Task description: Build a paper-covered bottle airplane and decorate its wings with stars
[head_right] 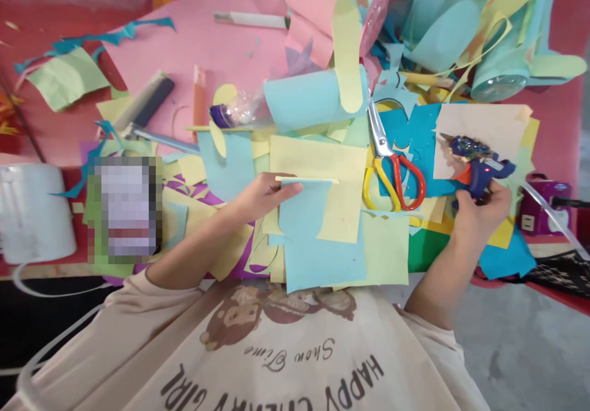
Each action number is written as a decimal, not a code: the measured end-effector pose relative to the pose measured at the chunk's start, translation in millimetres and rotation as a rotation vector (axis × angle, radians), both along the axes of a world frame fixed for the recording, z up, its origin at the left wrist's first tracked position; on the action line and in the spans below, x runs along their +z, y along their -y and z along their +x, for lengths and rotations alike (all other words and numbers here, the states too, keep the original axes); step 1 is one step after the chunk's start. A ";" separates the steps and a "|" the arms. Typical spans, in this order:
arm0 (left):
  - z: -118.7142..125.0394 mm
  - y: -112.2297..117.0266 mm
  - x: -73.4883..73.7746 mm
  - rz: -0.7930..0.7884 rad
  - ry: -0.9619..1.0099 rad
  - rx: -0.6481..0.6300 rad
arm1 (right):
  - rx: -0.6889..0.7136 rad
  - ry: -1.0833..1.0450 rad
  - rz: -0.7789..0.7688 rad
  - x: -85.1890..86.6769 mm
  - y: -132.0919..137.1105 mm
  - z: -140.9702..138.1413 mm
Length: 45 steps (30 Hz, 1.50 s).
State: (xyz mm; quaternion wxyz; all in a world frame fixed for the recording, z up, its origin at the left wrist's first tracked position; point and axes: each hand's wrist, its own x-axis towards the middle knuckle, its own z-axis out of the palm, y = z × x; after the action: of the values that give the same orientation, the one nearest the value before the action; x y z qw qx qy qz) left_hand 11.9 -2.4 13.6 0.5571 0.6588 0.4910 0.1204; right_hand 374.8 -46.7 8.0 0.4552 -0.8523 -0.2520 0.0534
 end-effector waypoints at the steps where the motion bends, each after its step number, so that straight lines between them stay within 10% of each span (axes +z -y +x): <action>1: 0.0 0.0 0.3 -0.003 -0.001 -0.001 | 0.005 -0.012 0.038 -3.6 -1.8 0.7; 8: -0.5 -0.7 1.1 -0.011 0.030 -0.015 | 0.162 -0.037 0.084 -0.8 8.2 12.0; 14: -1.3 -0.6 1.9 -0.016 0.039 -0.022 | 0.144 0.068 -0.309 21.8 21.3 5.7; 20: -1.7 -0.3 2.1 0.009 0.037 -0.046 | 0.213 0.083 0.088 32.3 14.8 -3.9; 27: -1.4 -1.3 2.4 0.020 0.021 -0.059 | 0.339 -0.314 -0.125 46.5 17.9 -15.7; 34: -1.4 -2.1 4.7 0.016 0.030 -0.047 | 0.449 -0.405 0.068 20.4 16.2 -19.2; 45: -2.9 -3.0 1.2 0.178 0.095 0.128 | 0.702 -0.704 -0.095 56.3 10.2 -77.3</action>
State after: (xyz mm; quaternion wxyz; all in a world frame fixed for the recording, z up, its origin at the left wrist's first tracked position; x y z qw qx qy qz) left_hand 9.0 0.6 14.8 0.5099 0.6667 0.4926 0.2300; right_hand 297.5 -56.9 64.3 0.4280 -0.6659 -0.3521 0.4994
